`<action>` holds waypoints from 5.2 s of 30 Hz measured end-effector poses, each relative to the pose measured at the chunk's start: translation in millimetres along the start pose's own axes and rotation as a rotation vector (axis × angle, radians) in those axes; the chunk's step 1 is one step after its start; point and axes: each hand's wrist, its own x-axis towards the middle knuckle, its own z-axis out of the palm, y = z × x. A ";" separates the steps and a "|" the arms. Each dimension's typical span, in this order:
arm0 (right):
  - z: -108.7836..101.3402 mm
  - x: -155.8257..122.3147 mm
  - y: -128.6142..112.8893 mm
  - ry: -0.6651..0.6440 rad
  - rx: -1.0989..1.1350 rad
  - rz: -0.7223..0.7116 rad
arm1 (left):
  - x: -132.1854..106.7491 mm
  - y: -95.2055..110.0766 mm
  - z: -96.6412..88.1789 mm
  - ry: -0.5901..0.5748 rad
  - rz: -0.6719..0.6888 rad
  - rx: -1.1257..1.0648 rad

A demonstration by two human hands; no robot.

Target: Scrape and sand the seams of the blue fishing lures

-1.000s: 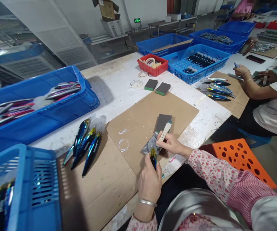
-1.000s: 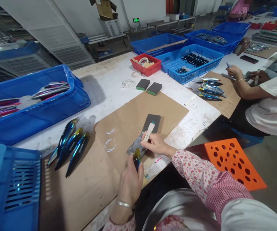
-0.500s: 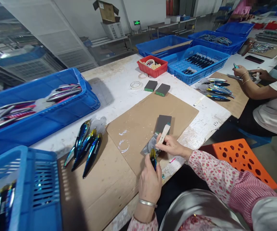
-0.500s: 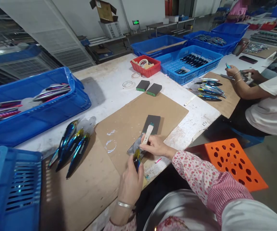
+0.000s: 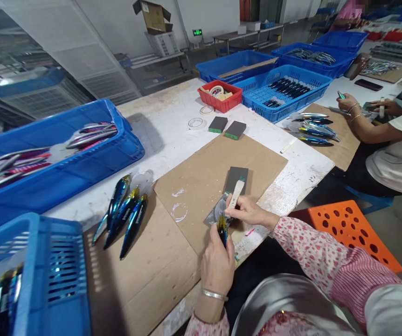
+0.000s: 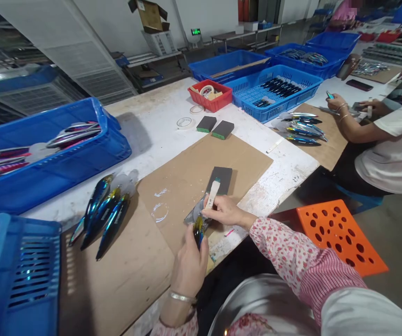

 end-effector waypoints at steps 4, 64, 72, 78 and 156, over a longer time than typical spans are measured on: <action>1.7 1.7 4.2 0.072 -0.065 0.001 | 0.5 -0.4 0.7 -0.015 -0.017 0.004; 21.6 -28.9 5.1 0.177 -0.227 -0.170 | -2.4 14.6 -2.0 -0.020 -0.073 0.145; 30.6 -27.7 11.0 0.290 -0.301 -0.137 | -3.9 12.4 -0.4 -0.013 -0.070 0.124; 24.8 -29.1 6.0 0.218 -0.232 -0.192 | -0.7 12.9 -3.7 -0.039 -0.059 0.080; 12.3 28.3 0.6 -0.007 -0.182 0.079 | 42.4 -29.6 -43.4 -0.392 -0.050 0.408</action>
